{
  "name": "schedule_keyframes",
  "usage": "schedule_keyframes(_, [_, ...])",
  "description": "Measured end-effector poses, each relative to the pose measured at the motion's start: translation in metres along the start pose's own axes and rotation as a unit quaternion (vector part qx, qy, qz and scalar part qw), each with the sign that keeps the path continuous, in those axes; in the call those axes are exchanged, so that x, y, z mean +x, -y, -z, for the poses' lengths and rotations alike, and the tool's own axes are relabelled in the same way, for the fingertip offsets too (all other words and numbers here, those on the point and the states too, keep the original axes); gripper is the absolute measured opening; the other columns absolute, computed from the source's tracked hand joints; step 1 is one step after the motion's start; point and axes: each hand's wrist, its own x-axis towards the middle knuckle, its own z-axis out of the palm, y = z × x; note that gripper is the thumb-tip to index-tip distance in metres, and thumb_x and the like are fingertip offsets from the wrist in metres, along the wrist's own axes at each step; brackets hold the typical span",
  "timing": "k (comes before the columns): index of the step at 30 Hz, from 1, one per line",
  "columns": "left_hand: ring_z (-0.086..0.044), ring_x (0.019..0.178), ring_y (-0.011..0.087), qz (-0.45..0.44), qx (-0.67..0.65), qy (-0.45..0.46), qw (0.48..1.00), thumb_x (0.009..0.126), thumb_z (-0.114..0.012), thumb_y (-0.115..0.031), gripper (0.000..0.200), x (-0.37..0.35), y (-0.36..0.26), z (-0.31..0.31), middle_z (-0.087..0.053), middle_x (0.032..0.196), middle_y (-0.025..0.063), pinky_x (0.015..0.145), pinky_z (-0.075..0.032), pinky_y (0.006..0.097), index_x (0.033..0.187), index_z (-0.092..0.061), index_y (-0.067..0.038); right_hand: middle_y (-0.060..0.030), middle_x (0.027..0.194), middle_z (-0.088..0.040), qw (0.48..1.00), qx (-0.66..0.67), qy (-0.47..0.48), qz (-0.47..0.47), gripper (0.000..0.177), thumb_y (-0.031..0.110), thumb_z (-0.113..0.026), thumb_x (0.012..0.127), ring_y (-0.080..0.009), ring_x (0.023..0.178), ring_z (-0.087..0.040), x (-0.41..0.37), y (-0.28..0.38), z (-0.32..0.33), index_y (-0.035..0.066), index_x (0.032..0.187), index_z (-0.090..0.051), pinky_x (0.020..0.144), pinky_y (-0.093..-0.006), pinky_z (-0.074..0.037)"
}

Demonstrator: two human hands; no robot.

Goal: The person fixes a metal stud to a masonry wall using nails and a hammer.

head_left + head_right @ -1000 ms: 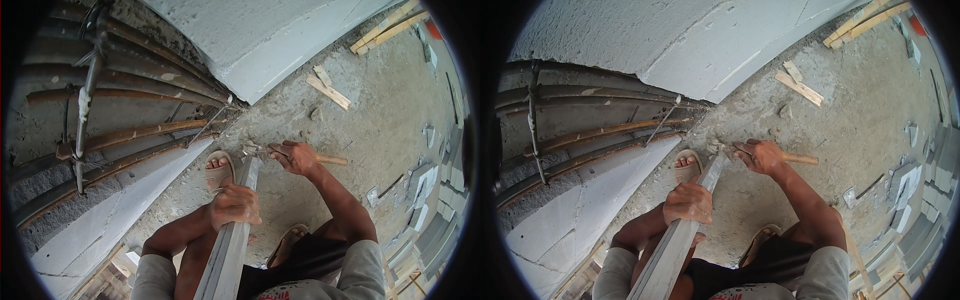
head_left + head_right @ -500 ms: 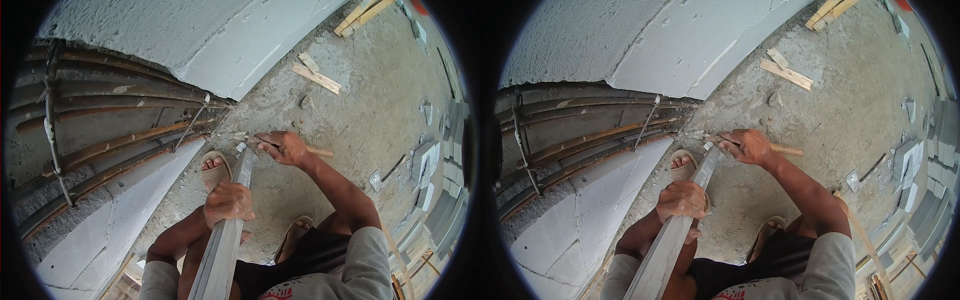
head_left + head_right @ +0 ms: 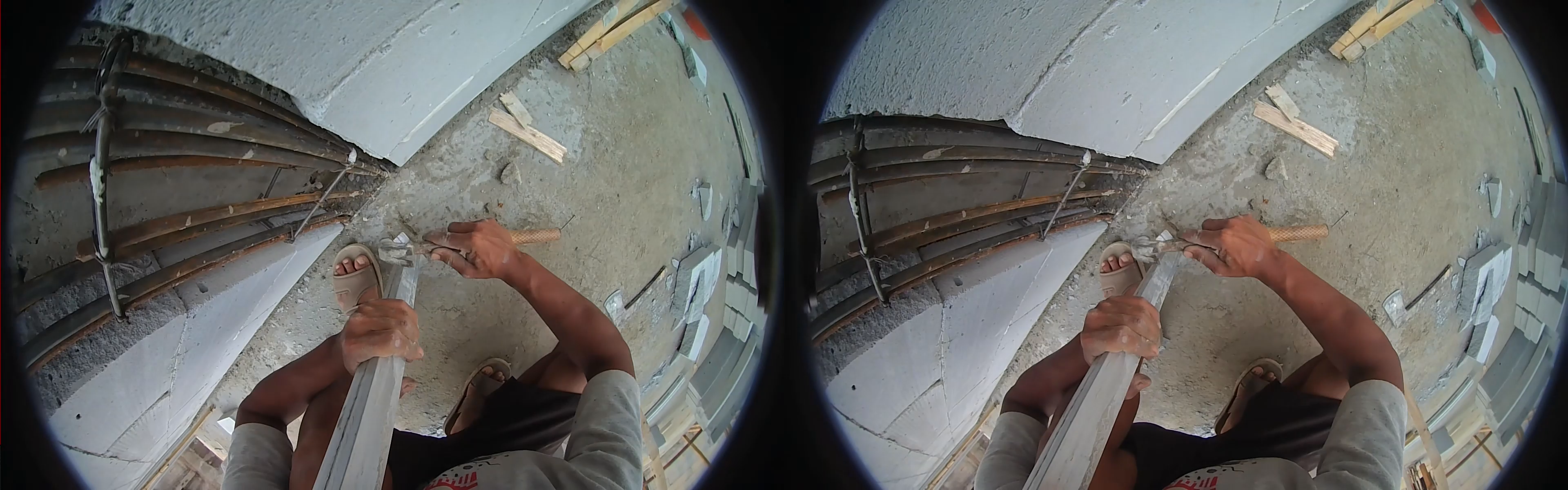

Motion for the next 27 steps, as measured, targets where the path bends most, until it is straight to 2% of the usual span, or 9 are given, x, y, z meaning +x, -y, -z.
schedule_keyframes(5, [-0.064, 0.061, 0.0218, 0.007, 0.001, 0.008, 1.0, 0.071, -0.081, -0.023, 0.027, 0.001, -0.003, 0.001, -0.059, 0.064, 0.0026, 0.06, -0.052, 0.0359, 0.079, -0.064, -0.003, -0.007, 0.092, -0.069, 0.996, -0.049, 0.064, 0.024, 0.038, 0.043, -0.051, 0.094, -0.0306, 0.081, -0.067, 0.004, -0.014, -0.012, 0.018, 0.118, -0.066, 0.068, -0.0428, -0.054])
schedule_keyframes(7, [-0.064, 0.061, 0.022, 0.007, 0.001, 0.006, 1.0, 0.07, -0.081, -0.022, 0.027, 0.002, -0.003, 0.0, -0.06, 0.065, 0.0025, 0.06, -0.052, 0.0365, 0.08, -0.064, -0.003, -0.0077, 0.093, -0.068, 0.991, -0.085, 0.094, -0.034, 0.038, 0.044, -0.052, 0.094, -0.0307, 0.081, -0.067, 0.018, -0.025, -0.009, 0.018, 0.118, -0.065, 0.069, -0.0429, -0.054])
schedule_keyframes(12, [-0.064, 0.062, 0.0219, 0.015, 0.002, 0.009, 1.0, 0.071, -0.081, -0.021, 0.026, 0.002, -0.003, 0.002, -0.06, 0.066, 0.0027, 0.06, -0.052, 0.0362, 0.08, -0.064, -0.003, -0.0075, 0.094, -0.069, 0.997, -0.043, 0.061, 0.009, 0.037, 0.043, -0.051, 0.094, -0.031, 0.082, -0.067, 0.01, -0.007, 0.006, 0.018, 0.118, -0.066, 0.069, -0.0433, -0.054])
schedule_keyframes(15, [-0.064, 0.061, 0.0218, 0.013, 0.008, 0.01, 1.0, 0.071, -0.081, -0.021, 0.026, 0.002, -0.004, 0.003, -0.06, 0.066, 0.0028, 0.06, -0.052, 0.0357, 0.081, -0.064, -0.004, -0.0081, 0.095, -0.068, 0.993, -0.041, 0.109, 0.032, 0.037, 0.043, -0.051, 0.095, -0.0313, 0.083, -0.067, 0.009, -0.01, 0.0, 0.018, 0.118, -0.065, 0.069, -0.0435, -0.054])
schedule_keyframes(18, [-0.064, 0.061, 0.0219, 0.002, 0.006, 0.006, 1.0, 0.07, -0.081, -0.021, 0.027, 0.003, -0.003, -0.004, -0.06, 0.066, 0.0032, 0.06, -0.052, 0.0355, 0.08, -0.064, -0.003, -0.0082, 0.089, -0.067, 0.994, -0.079, 0.079, 0.007, 0.035, 0.042, -0.053, 0.094, -0.0305, 0.079, -0.067, 0.016, -0.033, -0.008, 0.019, 0.118, -0.066, 0.066, -0.0424, -0.054])
schedule_keyframes(20, [-0.064, 0.061, 0.0219, 0.005, 0.016, -0.004, 1.0, 0.07, -0.082, -0.021, 0.027, 0.001, -0.002, -0.003, -0.06, 0.066, 0.0035, 0.059, -0.052, 0.0355, 0.08, -0.064, -0.003, -0.0082, 0.086, -0.067, 0.997, -0.056, 0.035, 0.03, 0.035, 0.041, -0.053, 0.094, -0.0294, 0.076, -0.067, 0.021, -0.028, -0.008, 0.019, 0.117, -0.066, 0.064, -0.0413, -0.054])
schedule_keyframes(23, [-0.064, 0.061, 0.0218, 0.018, 0.016, 0.009, 1.0, 0.07, -0.082, -0.021, 0.027, 0.002, -0.003, 0.0, -0.061, 0.066, 0.0047, 0.06, -0.052, 0.0356, 0.079, -0.064, -0.003, -0.0081, 0.087, -0.067, 0.996, -0.019, 0.024, 0.085, 0.036, 0.042, -0.052, 0.095, -0.029, 0.076, -0.067, 0.012, -0.006, 0.004, 0.017, 0.118, -0.066, 0.063, -0.0407, -0.054])
schedule_keyframes(24, [-0.064, 0.061, 0.0218, 0.011, 0.019, 0.007, 1.0, 0.07, -0.081, -0.021, 0.027, 0.002, -0.002, 0.0, -0.061, 0.066, 0.005, 0.06, -0.052, 0.0357, 0.079, -0.064, -0.003, -0.009, 0.091, -0.068, 0.995, -0.018, 0.075, 0.066, 0.039, 0.043, -0.051, 0.095, -0.0296, 0.078, -0.067, 0.008, 0.003, 0.011, 0.016, 0.118, -0.065, 0.065, -0.0408, -0.054])
schedule_keyframes(27, [-0.064, 0.061, 0.022, -0.002, 0.014, 0.002, 1.0, 0.071, -0.081, -0.022, 0.028, 0.001, 0.0, -0.001, -0.061, 0.066, 0.0053, 0.06, -0.052, 0.0359, 0.08, -0.064, -0.003, -0.0089, 0.09, -0.068, 0.992, -0.075, 0.083, 0.061, 0.038, 0.043, -0.051, 0.095, -0.03, 0.076, -0.067, 0.008, -0.032, -0.014, 0.016, 0.118, -0.065, 0.064, -0.0408, -0.054])
